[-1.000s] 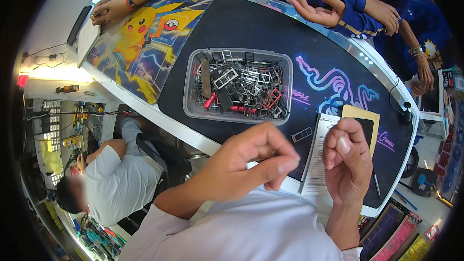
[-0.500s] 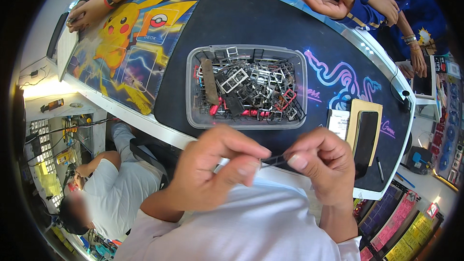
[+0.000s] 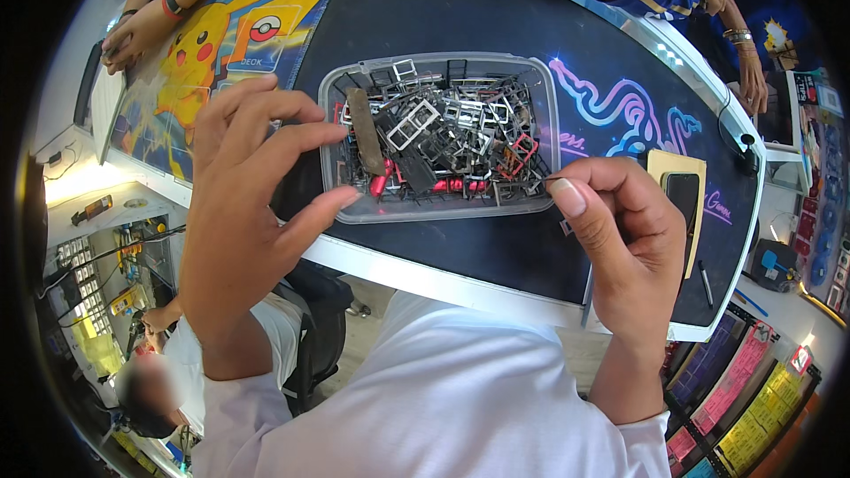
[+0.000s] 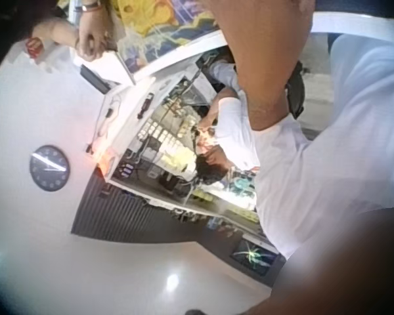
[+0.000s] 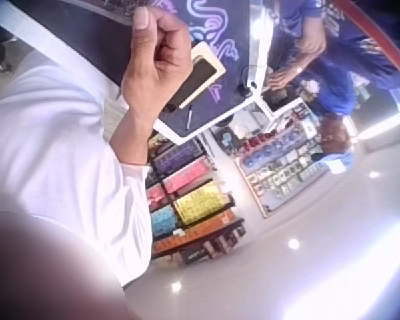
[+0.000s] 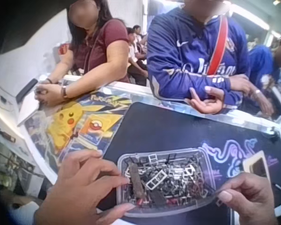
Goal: The person handles a smartphone and small electronic components at a service counter. They repeatedly pick up and inspect a SIM tray and other small parts from a container, then place them back. The person also briefly handles a SIM ejector tool and interacts with a coworker.
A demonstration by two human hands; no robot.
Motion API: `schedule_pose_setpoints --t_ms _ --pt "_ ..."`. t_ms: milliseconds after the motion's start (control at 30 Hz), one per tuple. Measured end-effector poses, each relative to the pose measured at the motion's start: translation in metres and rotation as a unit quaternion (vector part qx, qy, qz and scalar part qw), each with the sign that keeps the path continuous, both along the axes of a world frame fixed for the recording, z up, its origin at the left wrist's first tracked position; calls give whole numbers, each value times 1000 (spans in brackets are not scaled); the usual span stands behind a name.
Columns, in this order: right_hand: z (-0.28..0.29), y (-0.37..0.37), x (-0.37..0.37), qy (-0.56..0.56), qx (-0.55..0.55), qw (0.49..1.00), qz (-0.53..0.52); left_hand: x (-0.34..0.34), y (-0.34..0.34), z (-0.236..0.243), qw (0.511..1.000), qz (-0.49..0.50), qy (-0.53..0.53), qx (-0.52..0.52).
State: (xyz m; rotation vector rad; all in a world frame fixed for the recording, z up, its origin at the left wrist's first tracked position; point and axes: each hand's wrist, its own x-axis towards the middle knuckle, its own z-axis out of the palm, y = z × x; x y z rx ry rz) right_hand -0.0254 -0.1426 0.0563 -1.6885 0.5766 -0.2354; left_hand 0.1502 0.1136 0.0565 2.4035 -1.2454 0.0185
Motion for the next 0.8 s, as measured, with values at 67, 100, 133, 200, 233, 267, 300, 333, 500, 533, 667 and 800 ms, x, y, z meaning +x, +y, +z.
schedule_pose_setpoints --t_ms 67,100,133,200,233,267,300,333,500,533,667,800 --pt "-1 2 0 -19 40 999 3 -2 -8 3 1000 5 -5 30" --pt "-3 3 0 -4 6 1000 -8 -2 -11 3 999 7 -8 45" --pt "-5 5 0 -6 0 1000 -17 -2 -14 3 999 4 -18 50" --pt "-8 6 0 -10 1 1000 -21 0 -19 1 998 -1 -39 59" --pt "-9 6 -2 -11 7 1000 -16 0 -20 1 997 -1 -41 64" --pt "-10 6 -3 -13 12 1000 -11 1 -20 1 997 -3 -43 67" --pt "-11 6 -3 -15 16 1000 -14 1 -21 1 997 -6 -48 66" --pt "-12 6 -4 -17 20 1000 -17 3 -20 2 997 -6 -39 69" --pt "-14 5 -6 -27 29 999 -28 13 -19 5 999 -23 7 23" --pt "-14 5 -6 -26 29 999 -32 14 -21 3 999 -35 8 21" --pt "-13 6 -4 -26 40 999 -25 16 -30 -4 997 -77 13 20" --pt "-13 6 -1 -36 48 998 -21 15 -25 -3 990 -125 62 2"
